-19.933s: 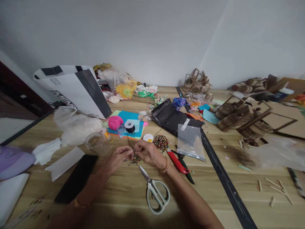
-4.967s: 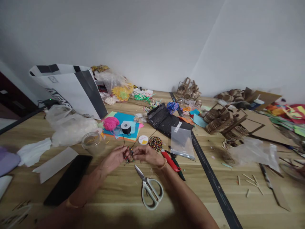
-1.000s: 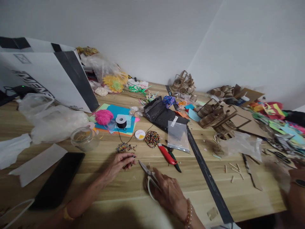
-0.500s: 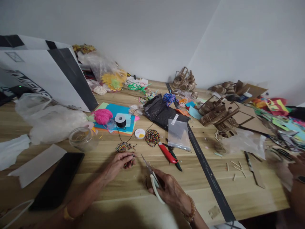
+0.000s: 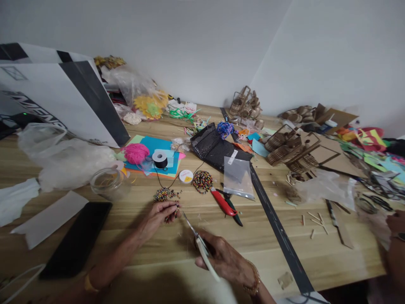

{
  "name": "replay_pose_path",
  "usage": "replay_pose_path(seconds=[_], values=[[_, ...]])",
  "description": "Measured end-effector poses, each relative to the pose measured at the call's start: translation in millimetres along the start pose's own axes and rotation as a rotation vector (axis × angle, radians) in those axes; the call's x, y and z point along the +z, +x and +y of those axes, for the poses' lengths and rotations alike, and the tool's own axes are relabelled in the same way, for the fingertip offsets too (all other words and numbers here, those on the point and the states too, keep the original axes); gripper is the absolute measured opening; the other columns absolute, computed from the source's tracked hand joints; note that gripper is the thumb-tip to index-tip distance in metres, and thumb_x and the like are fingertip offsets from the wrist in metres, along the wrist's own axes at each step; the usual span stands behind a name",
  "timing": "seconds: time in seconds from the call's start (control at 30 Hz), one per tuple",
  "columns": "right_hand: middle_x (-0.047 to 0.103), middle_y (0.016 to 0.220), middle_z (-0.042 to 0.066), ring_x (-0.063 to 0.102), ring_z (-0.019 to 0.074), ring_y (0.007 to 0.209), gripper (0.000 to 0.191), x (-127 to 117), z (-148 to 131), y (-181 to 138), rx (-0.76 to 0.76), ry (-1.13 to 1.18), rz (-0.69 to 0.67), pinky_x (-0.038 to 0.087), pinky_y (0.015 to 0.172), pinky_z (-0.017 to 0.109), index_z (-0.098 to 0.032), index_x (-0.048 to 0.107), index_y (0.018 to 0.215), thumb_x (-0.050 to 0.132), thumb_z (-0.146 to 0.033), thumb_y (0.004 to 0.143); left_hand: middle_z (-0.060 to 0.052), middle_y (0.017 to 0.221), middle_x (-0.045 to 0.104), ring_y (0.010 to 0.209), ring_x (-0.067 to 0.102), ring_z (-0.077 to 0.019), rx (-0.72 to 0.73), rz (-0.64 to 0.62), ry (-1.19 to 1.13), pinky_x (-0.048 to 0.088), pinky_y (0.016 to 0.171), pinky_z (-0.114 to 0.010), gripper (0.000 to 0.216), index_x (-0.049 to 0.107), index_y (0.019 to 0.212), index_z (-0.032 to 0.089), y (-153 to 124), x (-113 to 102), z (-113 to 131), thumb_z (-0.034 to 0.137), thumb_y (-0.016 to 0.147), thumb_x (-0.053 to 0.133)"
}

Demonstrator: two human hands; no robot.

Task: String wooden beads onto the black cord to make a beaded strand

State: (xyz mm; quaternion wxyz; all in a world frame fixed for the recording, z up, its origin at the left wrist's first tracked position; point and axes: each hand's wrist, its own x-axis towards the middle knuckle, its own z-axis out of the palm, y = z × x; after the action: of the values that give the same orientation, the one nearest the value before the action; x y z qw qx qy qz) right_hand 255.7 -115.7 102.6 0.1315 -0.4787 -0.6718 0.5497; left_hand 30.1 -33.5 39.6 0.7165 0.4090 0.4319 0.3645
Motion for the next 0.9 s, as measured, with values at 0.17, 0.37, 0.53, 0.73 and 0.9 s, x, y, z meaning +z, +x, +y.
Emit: replay_pose_path(seconds=[0.17, 0.37, 0.53, 0.73, 0.9], values=[[0.041, 0.071, -0.003, 0.033, 0.0106, 0.064, 0.046, 2, 4, 8, 0.006, 0.007, 0.005, 0.034, 0.057, 0.021, -0.014, 0.056, 0.097, 0.053, -0.058, 0.083, -0.006, 0.069, 0.069, 0.052, 0.052, -0.0098, 0.003, -0.003, 0.002, 0.037, 0.050, -0.021, 0.045, 0.071, 0.088, 0.010, 1, 0, -1, 0.048, 0.064, 0.074], [0.040, 0.072, -0.002, 0.033, 0.0118, 0.064, 0.045, 5, 4, 14, 0.018, 0.021, 0.022, 0.032, 0.059, 0.024, -0.014, 0.056, 0.099, 0.052, -0.057, 0.083, -0.006, 0.070, 0.070, 0.053, 0.053, -0.0106, 0.007, -0.021, 0.030, 0.039, 0.050, -0.022, 0.042, 0.070, 0.087, 0.010, 1, 0, -2, 0.047, 0.066, 0.073], [0.040, 0.072, -0.002, 0.034, 0.0121, 0.065, 0.042, 5, -2, 17, 0.017, 0.040, 0.017, 0.032, 0.060, 0.024, -0.014, 0.056, 0.101, 0.053, -0.052, 0.084, -0.005, 0.069, 0.070, 0.051, 0.052, -0.0098, -0.008, -0.086, 0.088, 0.039, 0.050, -0.022, 0.034, 0.069, 0.082, 0.011, -1, 0, 1, 0.043, 0.070, 0.070], [0.049, 0.077, -0.001, 0.042, 0.0128, 0.068, 0.042, 5, 6, 18, -0.013, 0.057, 0.022, 0.036, 0.061, 0.023, -0.015, 0.057, 0.113, 0.055, -0.047, 0.086, -0.005, 0.069, 0.069, 0.050, 0.052, -0.0089, -0.034, -0.146, 0.128, 0.037, 0.049, -0.021, 0.034, 0.067, 0.077, 0.011, 0, -3, 1, 0.044, 0.070, 0.070], [0.060, 0.085, 0.002, 0.051, 0.0148, 0.073, 0.044, 5, 15, 18, -0.061, 0.038, 0.057, 0.044, 0.067, 0.024, -0.015, 0.059, 0.117, 0.057, -0.046, 0.085, -0.005, 0.068, 0.069, 0.049, 0.050, -0.0083, -0.043, -0.169, 0.141, 0.034, 0.048, -0.021, 0.035, 0.067, 0.076, 0.011, 0, -3, 2, 0.046, 0.070, 0.070]])
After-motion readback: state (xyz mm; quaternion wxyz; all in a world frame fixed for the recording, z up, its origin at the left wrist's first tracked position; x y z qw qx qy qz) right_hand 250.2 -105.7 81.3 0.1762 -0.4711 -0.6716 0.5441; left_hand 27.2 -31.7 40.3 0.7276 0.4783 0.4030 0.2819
